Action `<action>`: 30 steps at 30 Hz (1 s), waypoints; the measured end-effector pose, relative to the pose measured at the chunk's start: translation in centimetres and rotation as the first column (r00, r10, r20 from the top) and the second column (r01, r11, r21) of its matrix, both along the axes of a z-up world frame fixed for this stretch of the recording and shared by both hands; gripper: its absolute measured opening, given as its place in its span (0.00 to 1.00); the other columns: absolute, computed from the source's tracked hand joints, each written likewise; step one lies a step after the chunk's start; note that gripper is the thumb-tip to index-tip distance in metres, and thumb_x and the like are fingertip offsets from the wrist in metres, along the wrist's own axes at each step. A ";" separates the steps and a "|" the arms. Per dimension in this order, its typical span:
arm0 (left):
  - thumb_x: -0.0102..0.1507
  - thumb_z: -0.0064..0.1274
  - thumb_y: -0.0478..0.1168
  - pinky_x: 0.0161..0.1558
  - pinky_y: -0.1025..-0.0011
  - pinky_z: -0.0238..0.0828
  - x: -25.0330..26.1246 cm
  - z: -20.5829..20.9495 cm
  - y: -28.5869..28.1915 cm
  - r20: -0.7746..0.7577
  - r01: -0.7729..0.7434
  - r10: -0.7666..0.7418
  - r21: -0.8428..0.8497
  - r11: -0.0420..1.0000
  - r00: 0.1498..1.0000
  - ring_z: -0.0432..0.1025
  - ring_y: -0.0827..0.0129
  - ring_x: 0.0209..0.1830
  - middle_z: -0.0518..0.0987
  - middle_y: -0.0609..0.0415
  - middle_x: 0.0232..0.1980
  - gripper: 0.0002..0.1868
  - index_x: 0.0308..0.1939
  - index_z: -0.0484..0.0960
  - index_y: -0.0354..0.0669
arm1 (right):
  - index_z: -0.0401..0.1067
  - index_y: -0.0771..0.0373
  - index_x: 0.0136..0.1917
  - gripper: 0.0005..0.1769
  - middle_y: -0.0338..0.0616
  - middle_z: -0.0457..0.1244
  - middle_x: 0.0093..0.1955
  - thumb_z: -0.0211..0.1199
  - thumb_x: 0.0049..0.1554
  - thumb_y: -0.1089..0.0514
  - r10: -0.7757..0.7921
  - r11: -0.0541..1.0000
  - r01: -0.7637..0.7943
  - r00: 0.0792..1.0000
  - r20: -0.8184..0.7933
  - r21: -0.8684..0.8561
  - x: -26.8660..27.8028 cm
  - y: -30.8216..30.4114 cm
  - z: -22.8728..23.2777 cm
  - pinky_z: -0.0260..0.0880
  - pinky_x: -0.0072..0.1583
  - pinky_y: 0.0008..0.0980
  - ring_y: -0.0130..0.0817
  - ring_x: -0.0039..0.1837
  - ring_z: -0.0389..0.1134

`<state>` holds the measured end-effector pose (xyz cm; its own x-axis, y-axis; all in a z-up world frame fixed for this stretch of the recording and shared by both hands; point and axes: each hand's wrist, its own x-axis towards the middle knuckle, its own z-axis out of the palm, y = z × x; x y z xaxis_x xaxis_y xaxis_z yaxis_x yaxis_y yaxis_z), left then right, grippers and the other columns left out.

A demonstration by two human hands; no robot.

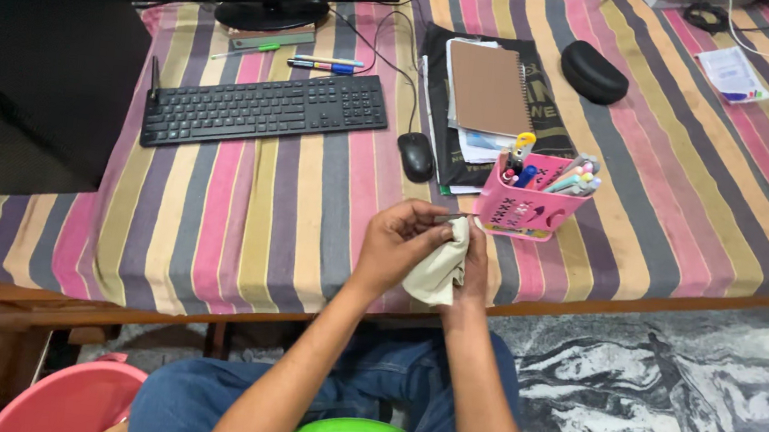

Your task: The person wipes several pens and a pair of scissors with a white cloth, then places them into a pink pen holder. The person also wipes the surface of the keyboard and the area around it.

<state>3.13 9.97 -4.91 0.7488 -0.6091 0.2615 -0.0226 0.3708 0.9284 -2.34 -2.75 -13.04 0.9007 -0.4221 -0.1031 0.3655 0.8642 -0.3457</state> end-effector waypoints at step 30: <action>0.68 0.58 0.32 0.47 0.80 0.75 5.9 3.7 -8.9 0.244 -0.134 0.167 -0.144 0.980 0.955 0.77 0.80 0.44 0.84 0.57 0.45 0.10 0.52 0.82 0.33 | 0.71 0.64 0.62 0.20 0.42 0.70 0.53 0.64 0.63 0.50 0.038 0.931 -0.122 0.970 -0.242 -0.345 0.7 2.5 1.3 0.74 0.50 0.34 0.32 0.50 0.73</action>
